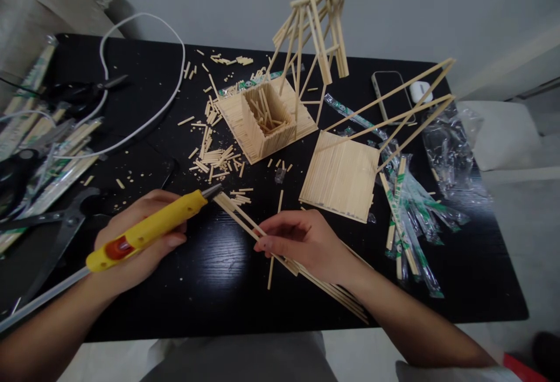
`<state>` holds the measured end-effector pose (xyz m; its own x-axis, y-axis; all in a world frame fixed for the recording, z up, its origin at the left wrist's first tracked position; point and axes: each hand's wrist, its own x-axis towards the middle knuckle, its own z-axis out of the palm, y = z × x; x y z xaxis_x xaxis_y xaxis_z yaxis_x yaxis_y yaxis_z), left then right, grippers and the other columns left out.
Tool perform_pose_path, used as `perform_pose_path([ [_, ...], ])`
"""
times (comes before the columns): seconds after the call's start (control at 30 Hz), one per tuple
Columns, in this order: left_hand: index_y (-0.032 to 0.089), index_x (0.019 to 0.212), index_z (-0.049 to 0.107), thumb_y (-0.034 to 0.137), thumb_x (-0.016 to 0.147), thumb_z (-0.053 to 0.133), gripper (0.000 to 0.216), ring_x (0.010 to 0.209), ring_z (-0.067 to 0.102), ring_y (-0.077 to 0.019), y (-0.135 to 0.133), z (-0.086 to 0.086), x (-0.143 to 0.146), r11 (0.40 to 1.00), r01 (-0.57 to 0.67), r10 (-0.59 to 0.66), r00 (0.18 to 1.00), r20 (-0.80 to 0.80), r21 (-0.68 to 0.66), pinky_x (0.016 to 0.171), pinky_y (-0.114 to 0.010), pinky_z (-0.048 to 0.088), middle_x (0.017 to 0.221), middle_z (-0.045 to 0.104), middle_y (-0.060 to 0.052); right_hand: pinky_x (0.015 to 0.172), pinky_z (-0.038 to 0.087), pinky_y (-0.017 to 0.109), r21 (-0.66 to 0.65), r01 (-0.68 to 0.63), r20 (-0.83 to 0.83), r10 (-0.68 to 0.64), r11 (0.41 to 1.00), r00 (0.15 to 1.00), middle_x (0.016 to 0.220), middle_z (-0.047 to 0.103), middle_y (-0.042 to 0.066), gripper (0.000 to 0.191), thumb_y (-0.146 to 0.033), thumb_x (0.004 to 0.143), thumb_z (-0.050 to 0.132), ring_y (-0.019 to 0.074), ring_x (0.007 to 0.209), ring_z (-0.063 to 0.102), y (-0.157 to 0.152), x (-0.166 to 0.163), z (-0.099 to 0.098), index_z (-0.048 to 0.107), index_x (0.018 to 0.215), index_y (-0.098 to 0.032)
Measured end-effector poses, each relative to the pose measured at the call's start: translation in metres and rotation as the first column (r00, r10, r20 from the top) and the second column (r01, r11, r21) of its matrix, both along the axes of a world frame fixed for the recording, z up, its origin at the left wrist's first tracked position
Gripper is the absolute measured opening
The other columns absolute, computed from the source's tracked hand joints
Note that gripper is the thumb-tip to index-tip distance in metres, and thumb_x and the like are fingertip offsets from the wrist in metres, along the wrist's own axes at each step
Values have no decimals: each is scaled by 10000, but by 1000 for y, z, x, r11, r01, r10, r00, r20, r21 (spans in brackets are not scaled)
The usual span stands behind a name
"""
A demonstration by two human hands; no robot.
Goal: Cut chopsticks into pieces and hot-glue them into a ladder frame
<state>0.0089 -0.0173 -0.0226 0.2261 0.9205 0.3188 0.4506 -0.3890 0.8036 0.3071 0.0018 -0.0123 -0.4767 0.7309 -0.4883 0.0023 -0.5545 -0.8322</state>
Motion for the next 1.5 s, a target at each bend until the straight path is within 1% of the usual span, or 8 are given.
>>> perform_pose_path([
  [0.17,230,1031,703,294,869,800,200,854,712,-179,-2,1,2,1000,5,-6,999,-48,-4,738,-299,589,1021,745,-35,669,643,244,-2,-8,5,8,1000,1000,828,832,41,219,-365,795,906,164,735,797,0,1,-1,821,914,-202],
  [0.3,231,1039,693,344,889,788,210,869,712,-185,-3,2,2,1000,-4,5,996,-90,12,751,-305,592,1030,742,-34,666,641,241,-9,3,-23,-3,1000,1000,820,829,40,237,-371,794,910,157,719,791,0,1,-1,815,922,-196],
  [0.47,227,1080,664,317,896,782,236,888,705,-183,-3,2,-1,999,31,-24,987,-160,42,763,-309,596,1062,722,-38,646,626,214,-48,14,-34,-16,999,999,799,825,36,222,-351,793,913,127,673,767,1,-1,0,810,899,-186],
  [0.63,253,1116,638,307,909,773,253,903,697,-184,-2,3,3,997,37,-27,991,-130,69,760,-324,605,1073,696,-37,632,624,212,-70,23,-33,-25,997,999,791,824,34,226,-351,770,926,119,654,755,1,-2,1,814,887,-191],
  [0.9,262,1114,654,306,888,792,267,898,704,-206,-4,3,2,998,22,-14,990,-138,60,756,-349,606,1073,706,-49,623,627,221,-45,19,-7,-19,999,1000,799,824,37,243,-369,778,918,128,656,759,0,-2,0,812,900,-188],
  [1.13,245,1077,683,239,875,801,234,893,720,-192,-3,6,5,997,38,-26,987,-157,70,763,-308,606,1068,727,-46,628,622,202,-55,37,-15,-38,998,999,792,826,28,204,-325,769,925,113,649,754,2,-3,2,811,875,-193],
  [1.27,231,1059,700,266,877,803,212,840,723,-182,-2,7,6,993,52,-28,977,-212,107,734,-289,604,1039,745,-45,628,630,223,-49,26,2,-26,998,1000,803,828,36,224,-356,769,921,128,658,759,2,-2,1,818,889,-197],
  [1.5,271,1076,685,321,886,798,227,871,720,-201,-4,5,5,995,-31,48,984,-174,95,747,-327,611,1053,735,-39,621,633,227,-52,19,4,-19,998,1000,795,827,36,242,-369,756,929,131,652,759,1,-2,-1,817,883,-197],
])
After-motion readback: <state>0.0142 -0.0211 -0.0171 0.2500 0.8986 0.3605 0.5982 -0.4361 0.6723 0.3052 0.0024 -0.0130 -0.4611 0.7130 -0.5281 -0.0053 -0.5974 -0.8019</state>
